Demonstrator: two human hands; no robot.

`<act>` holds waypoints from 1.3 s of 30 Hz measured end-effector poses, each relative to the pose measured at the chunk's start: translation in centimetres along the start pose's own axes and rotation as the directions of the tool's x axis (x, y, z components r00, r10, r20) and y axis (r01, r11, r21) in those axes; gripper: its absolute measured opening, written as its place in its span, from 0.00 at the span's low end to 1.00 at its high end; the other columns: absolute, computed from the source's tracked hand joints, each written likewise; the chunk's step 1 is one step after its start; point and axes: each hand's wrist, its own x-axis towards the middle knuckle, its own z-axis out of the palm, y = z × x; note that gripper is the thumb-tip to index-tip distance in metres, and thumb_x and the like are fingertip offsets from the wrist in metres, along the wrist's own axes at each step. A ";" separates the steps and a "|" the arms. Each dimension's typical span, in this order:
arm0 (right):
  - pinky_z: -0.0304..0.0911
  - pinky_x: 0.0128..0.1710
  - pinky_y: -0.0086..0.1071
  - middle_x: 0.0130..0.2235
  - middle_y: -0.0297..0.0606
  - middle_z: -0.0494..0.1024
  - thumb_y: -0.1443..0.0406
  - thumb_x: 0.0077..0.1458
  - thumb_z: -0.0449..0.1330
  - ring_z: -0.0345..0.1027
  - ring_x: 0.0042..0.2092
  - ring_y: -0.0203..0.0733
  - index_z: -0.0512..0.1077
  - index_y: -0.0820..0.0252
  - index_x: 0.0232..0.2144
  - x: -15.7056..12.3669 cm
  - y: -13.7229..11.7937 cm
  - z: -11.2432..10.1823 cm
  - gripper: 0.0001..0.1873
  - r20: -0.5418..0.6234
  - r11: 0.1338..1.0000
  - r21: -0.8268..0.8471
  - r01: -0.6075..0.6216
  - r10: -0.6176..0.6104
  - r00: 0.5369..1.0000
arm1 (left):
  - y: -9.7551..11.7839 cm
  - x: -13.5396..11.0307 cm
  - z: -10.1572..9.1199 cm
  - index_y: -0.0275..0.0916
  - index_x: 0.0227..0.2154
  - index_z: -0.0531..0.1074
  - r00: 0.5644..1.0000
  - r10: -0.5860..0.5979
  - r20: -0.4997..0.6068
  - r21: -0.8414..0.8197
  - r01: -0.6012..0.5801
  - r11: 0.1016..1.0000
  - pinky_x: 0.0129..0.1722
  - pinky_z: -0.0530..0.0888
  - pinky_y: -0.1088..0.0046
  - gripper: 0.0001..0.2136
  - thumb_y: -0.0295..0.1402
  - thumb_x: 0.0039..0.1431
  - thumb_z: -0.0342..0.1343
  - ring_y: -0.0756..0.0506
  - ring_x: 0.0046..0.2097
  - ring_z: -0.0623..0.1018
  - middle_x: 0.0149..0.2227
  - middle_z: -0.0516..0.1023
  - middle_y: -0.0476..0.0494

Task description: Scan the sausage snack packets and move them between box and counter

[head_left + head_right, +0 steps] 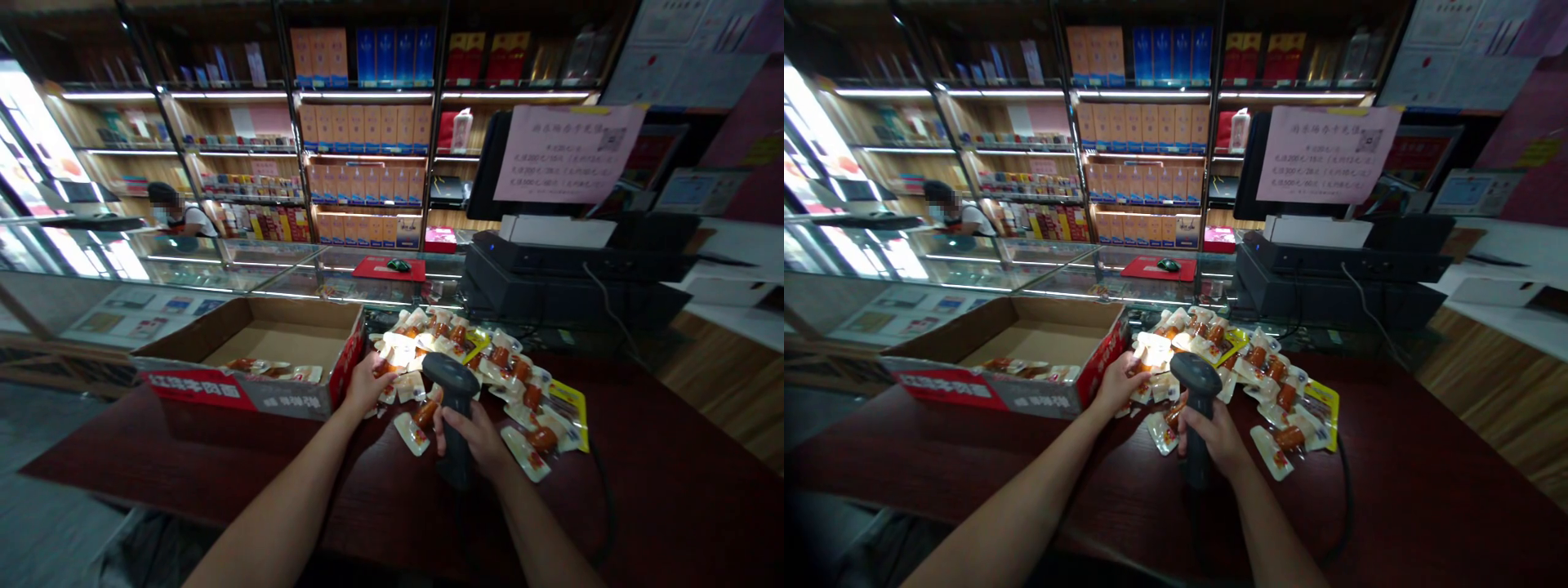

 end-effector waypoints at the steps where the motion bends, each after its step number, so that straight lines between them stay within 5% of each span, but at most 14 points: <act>1: 0.61 0.16 0.28 0.20 0.30 0.72 0.55 0.44 0.64 0.65 0.16 0.34 0.66 0.60 0.31 0.0 0.0 0.0 0.18 0.003 1.000 -0.005 -0.003 0.003 1.000 | 0.0 0.0 0.0 0.36 0.25 0.65 1.000 -0.001 -0.005 0.022 0.001 1.000 0.30 0.67 0.75 0.11 0.33 0.40 0.61 0.48 0.32 0.72 0.27 0.72 0.50; 10: 0.62 0.16 0.28 0.20 0.30 0.72 0.55 0.44 0.64 0.65 0.16 0.34 0.66 0.60 0.32 0.2 0.4 -0.2 0.17 -0.005 1.000 0.012 0.001 -0.001 1.000 | 0.0 0.0 0.0 0.37 0.23 0.64 1.000 0.016 -0.018 0.041 -0.015 0.999 0.29 0.65 0.76 0.11 0.34 0.40 0.61 0.50 0.29 0.69 0.25 0.69 0.52; 15: 0.63 0.16 0.28 0.21 0.30 0.72 0.56 0.45 0.64 0.65 0.17 0.35 0.66 0.61 0.38 0.3 0.7 -0.4 0.21 -0.021 0.999 0.044 0.021 -0.020 1.000 | 0.0 0.1 0.0 0.36 0.25 0.66 1.000 -0.025 0.000 -0.119 0.025 0.993 0.32 0.67 0.75 0.11 0.34 0.40 0.62 0.49 0.30 0.71 0.26 0.71 0.50; 19: 0.63 0.16 0.27 0.21 0.30 0.73 0.57 0.46 0.64 0.65 0.17 0.34 0.66 0.62 0.40 0.3 0.6 -0.7 0.21 -0.038 0.998 0.050 0.036 -0.034 0.999 | 0.4 0.0 -0.1 0.36 0.26 0.67 0.992 -0.024 0.124 -0.260 0.056 0.964 0.31 0.68 0.75 0.12 0.35 0.39 0.62 0.49 0.30 0.72 0.26 0.73 0.49; 24: 0.64 0.16 0.27 0.22 0.30 0.72 0.57 0.46 0.64 0.64 0.17 0.33 0.66 0.62 0.39 0.3 -0.1 -0.9 0.20 -0.075 0.990 0.113 0.083 -0.074 0.994 | 0.2 -0.4 0.2 0.35 0.29 0.72 0.966 -0.016 0.256 -0.113 0.047 0.992 0.29 0.67 0.75 0.14 0.33 0.36 0.64 0.50 0.27 0.71 0.25 0.72 0.50; 28: 0.64 0.16 0.27 0.21 0.29 0.72 0.57 0.45 0.65 0.65 0.17 0.34 0.66 0.61 0.38 0.3 -0.7 -0.9 0.20 -0.106 0.989 0.126 0.074 -0.060 0.993 | 0.2 -0.6 0.4 0.38 0.39 0.74 0.952 0.058 0.301 0.106 -0.094 0.990 0.36 0.70 0.70 0.22 0.33 0.35 0.66 0.45 0.35 0.74 0.33 0.76 0.45; 33: 0.63 0.16 0.27 0.21 0.30 0.73 0.56 0.43 0.66 0.64 0.17 0.33 0.67 0.62 0.37 0.4 -1.5 -0.8 0.21 -0.110 0.991 0.108 0.075 -0.063 0.992 | 3.0 -1.3 -0.2 0.39 0.45 0.72 0.922 0.218 0.320 0.322 -0.323 0.890 0.51 0.66 0.63 0.25 0.33 0.38 0.65 0.40 0.49 0.71 0.48 0.72 0.38; 39: 0.65 0.16 0.28 0.22 0.30 0.73 0.57 0.44 0.66 0.65 0.18 0.34 0.67 0.61 0.39 0.5 -2.4 -0.9 0.21 -0.099 0.993 0.104 0.061 -0.051 0.994 | 7.7 1.1 -4.7 0.36 0.40 0.73 0.962 0.210 0.176 0.169 -0.240 0.956 0.35 0.72 0.73 0.14 0.36 0.49 0.57 0.48 0.35 0.75 0.37 0.76 0.42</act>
